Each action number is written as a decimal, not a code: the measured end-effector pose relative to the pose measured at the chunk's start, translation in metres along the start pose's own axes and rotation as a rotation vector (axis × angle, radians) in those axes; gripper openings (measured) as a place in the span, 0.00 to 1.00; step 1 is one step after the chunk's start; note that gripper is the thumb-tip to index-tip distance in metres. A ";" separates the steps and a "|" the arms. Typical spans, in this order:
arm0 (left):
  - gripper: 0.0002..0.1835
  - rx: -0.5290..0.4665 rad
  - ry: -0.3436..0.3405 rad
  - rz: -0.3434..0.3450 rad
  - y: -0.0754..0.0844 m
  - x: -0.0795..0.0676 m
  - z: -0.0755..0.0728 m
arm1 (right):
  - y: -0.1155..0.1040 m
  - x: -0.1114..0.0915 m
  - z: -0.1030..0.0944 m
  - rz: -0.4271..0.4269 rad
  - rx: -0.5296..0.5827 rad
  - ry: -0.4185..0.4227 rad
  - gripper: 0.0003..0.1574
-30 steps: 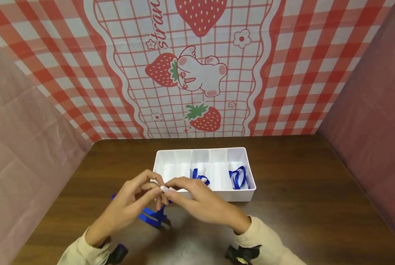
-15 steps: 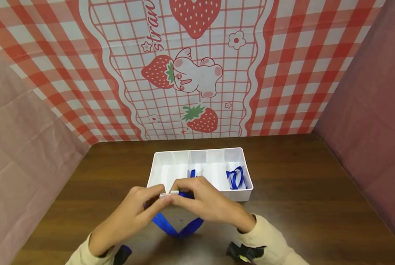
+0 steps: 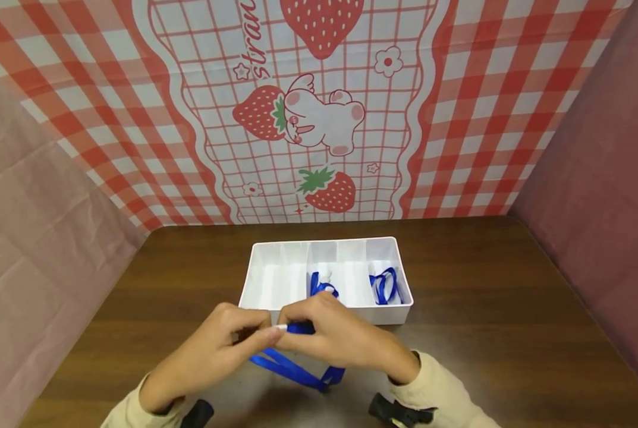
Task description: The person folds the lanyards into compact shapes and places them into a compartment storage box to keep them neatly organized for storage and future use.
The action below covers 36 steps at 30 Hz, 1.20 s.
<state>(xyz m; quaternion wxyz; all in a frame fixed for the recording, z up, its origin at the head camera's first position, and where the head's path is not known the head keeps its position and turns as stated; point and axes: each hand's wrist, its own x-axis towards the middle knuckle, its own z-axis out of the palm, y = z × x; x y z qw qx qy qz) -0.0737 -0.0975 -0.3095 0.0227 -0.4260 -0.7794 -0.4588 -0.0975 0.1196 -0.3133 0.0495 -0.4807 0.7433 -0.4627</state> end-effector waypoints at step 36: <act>0.20 -0.015 0.138 -0.174 -0.045 -0.071 -0.040 | 0.033 -0.104 -0.057 0.223 0.088 0.064 0.18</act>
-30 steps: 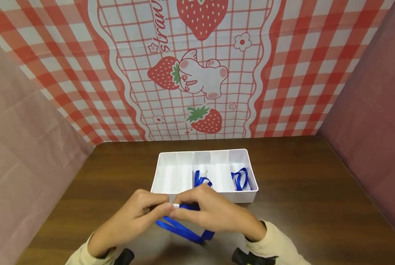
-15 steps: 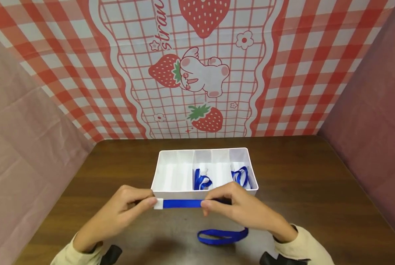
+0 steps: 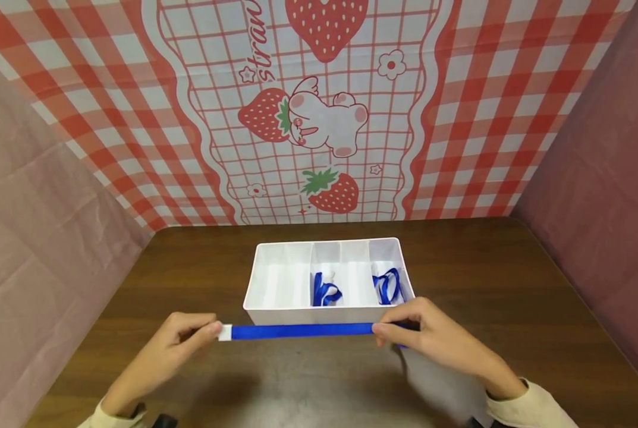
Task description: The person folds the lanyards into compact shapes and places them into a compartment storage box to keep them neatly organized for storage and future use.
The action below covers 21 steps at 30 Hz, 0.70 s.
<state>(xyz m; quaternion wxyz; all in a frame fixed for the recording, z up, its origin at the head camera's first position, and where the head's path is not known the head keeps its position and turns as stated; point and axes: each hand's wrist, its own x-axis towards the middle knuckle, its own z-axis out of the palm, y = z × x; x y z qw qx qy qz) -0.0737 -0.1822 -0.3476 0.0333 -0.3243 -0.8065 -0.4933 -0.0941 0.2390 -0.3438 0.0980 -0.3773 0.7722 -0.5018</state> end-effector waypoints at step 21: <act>0.20 -0.242 0.008 -0.126 -0.057 -0.013 -0.012 | 0.049 -0.091 -0.047 0.326 -0.083 0.229 0.14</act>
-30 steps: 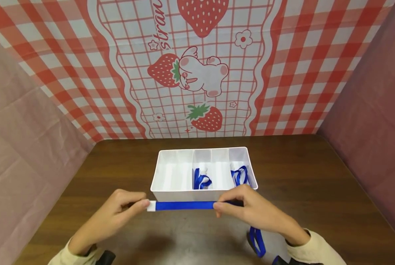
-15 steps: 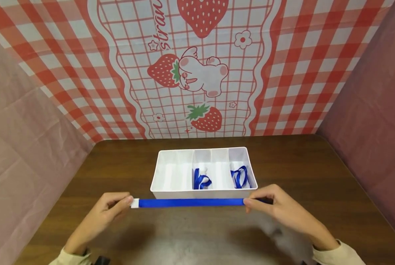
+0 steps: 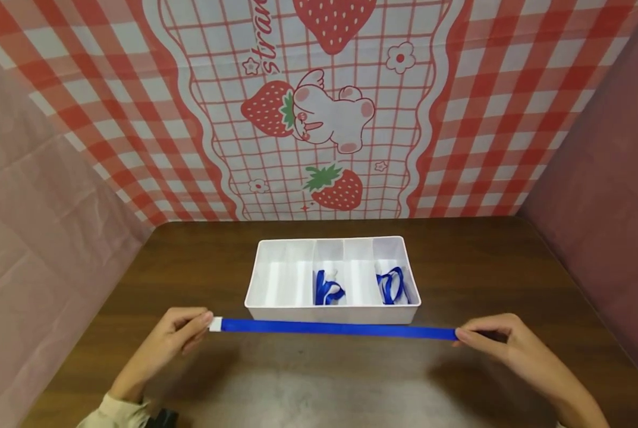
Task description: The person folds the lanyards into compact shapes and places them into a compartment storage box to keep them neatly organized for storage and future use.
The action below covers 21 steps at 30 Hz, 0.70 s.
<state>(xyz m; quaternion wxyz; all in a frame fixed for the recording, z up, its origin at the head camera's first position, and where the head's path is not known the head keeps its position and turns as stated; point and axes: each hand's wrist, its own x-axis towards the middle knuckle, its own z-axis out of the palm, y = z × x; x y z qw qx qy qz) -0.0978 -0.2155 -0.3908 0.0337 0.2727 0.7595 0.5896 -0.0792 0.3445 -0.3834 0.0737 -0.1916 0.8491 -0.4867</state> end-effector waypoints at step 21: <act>0.25 -0.970 -0.063 0.183 -0.011 -0.006 0.015 | 0.046 0.005 0.001 -0.058 0.667 -0.263 0.21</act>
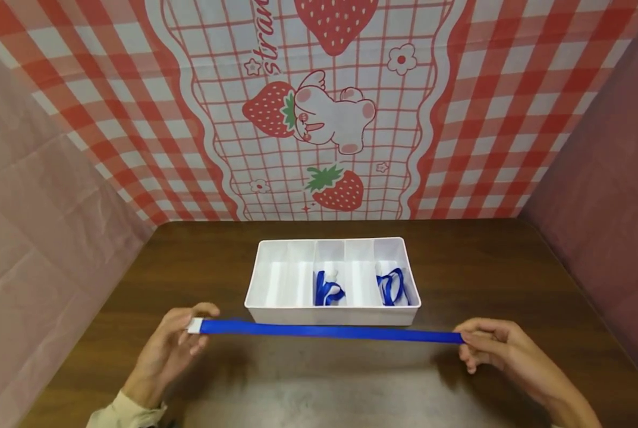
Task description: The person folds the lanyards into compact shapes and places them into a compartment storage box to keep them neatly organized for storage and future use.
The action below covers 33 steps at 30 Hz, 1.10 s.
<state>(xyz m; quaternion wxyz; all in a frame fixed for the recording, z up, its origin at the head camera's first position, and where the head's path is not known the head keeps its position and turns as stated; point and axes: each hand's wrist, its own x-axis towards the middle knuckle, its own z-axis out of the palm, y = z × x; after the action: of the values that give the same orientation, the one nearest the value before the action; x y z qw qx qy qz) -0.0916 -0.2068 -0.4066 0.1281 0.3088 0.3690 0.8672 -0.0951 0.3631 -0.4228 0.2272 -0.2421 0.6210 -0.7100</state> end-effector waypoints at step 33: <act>0.21 -0.055 -0.163 0.026 0.002 -0.001 0.001 | 0.013 0.005 0.001 0.171 -0.064 0.066 0.17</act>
<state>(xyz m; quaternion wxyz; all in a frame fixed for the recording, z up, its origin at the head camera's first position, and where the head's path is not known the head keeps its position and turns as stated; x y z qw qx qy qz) -0.0908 -0.2083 -0.4048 0.1550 0.3796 0.3292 0.8506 -0.0977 0.3574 -0.4349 0.2584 -0.1718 0.6690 -0.6753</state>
